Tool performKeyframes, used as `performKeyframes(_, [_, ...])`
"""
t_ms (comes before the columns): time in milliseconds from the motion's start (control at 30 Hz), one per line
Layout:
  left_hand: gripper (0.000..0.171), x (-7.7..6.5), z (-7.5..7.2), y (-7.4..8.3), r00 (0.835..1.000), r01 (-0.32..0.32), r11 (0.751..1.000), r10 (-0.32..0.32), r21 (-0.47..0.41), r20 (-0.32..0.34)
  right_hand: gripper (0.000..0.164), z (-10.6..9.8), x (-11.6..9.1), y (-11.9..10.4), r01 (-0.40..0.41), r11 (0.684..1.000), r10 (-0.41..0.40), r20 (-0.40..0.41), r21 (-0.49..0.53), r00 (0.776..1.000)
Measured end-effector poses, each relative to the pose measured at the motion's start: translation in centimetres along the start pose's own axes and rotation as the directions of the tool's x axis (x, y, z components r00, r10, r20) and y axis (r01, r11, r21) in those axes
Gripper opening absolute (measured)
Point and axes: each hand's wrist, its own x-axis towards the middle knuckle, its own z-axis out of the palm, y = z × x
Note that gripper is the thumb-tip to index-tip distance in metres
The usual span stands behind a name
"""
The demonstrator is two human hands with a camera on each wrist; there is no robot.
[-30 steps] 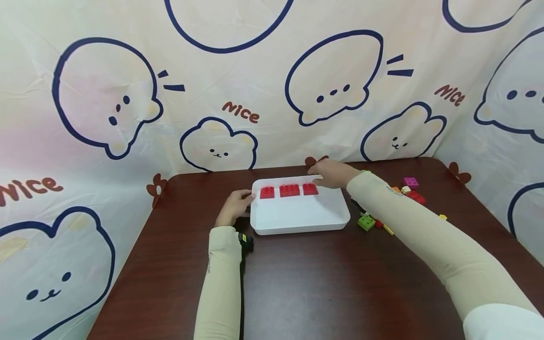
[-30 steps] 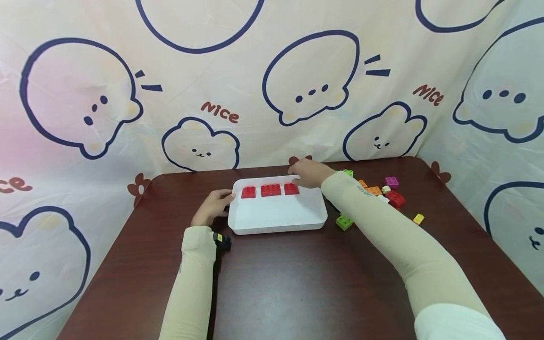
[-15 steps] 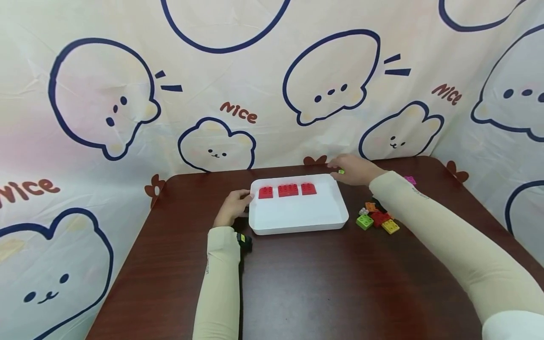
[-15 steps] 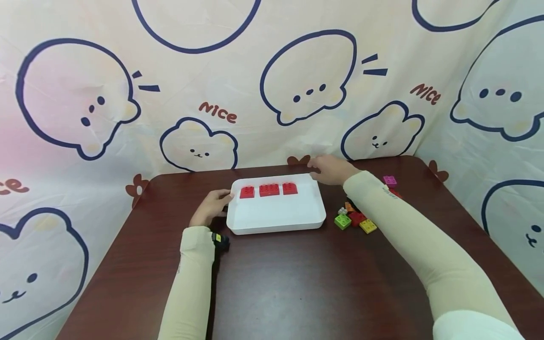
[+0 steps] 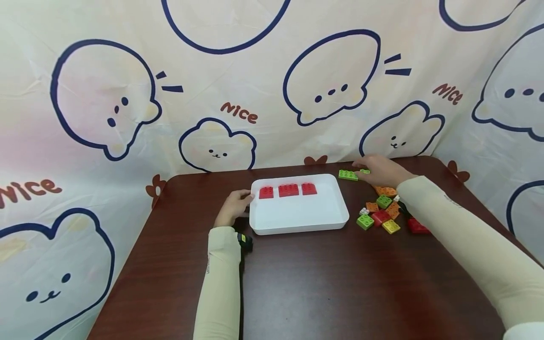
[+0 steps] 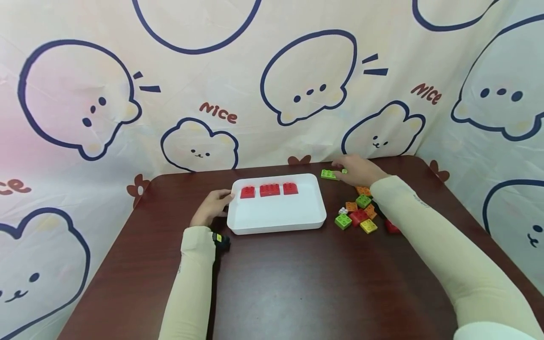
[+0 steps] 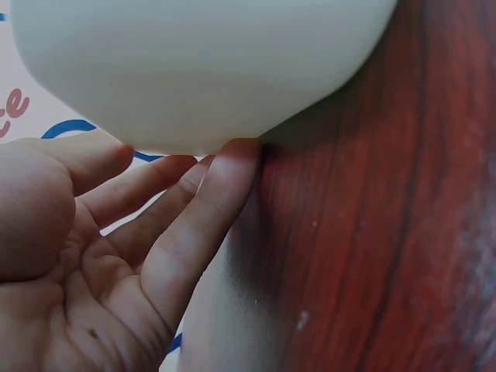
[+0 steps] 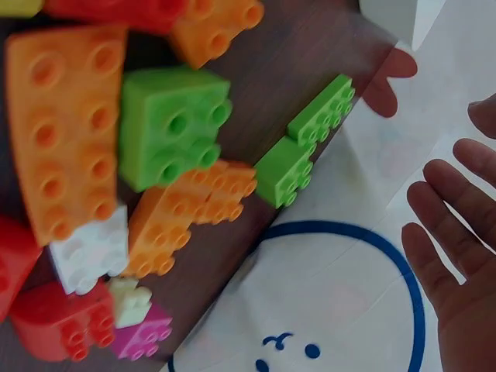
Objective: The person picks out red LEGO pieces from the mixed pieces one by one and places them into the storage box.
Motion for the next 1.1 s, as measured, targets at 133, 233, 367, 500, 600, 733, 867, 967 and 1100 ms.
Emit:
performKeyframes(133, [0.051,-0.1,0.1,-0.4,1.000,0.011,1.000,-0.011,0.006,-0.005,0.043,0.1,-0.7,0.7,-0.028,1.000,0.028,-0.002,0.000,1.000])
performKeyframes(233, [0.051,-0.2,0.2,-0.7,1.000,0.016,1.000,-0.016,0.015,-0.003,0.043,0.2,-1.2,1.2,-0.045,0.999,0.045,-0.009,-0.001,0.999])
performKeyframes(367, [0.050,-0.1,0.4,-0.7,1.000,0.019,1.000,-0.019,0.001,-0.002,0.043,0.1,-2.1,2.0,-0.067,0.998,0.067,-0.021,-0.011,0.998])
performKeyframes(500, [0.050,0.0,0.6,-0.7,1.000,0.015,1.000,-0.015,-0.002,-0.001,0.043,0.0,-3.3,3.1,-0.093,0.995,0.092,-0.035,-0.030,0.995])
performKeyframes(600, [0.050,0.0,0.7,-0.7,1.000,0.014,1.000,-0.014,0.006,0.004,0.045,0.0,-4.2,3.8,-0.126,0.991,0.126,-0.029,-0.034,0.992])
performKeyframes(733, [0.049,0.1,0.7,-0.6,1.000,0.006,1.000,-0.006,-0.003,0.009,0.047,-0.1,-5.3,4.9,-0.169,0.985,0.169,-0.018,-0.025,0.985])
performKeyframes(867, [0.048,0.2,0.6,-0.3,1.000,-0.006,1.000,0.006,-0.017,0.014,0.047,-0.4,-6.0,6.2,-0.191,0.981,0.190,-0.031,-0.036,0.981])
performKeyframes(967, [0.049,0.2,0.4,-0.1,1.000,-0.009,1.000,0.009,-0.016,0.014,0.047,-0.5,-6.5,7.1,-0.203,0.978,0.202,-0.038,-0.043,0.979])
performKeyframes(1100, [0.050,0.3,0.1,0.1,1.000,-0.002,1.000,0.002,0.007,0.004,0.048,-0.4,-7.2,8.2,-0.224,0.974,0.224,-0.030,-0.023,0.974])
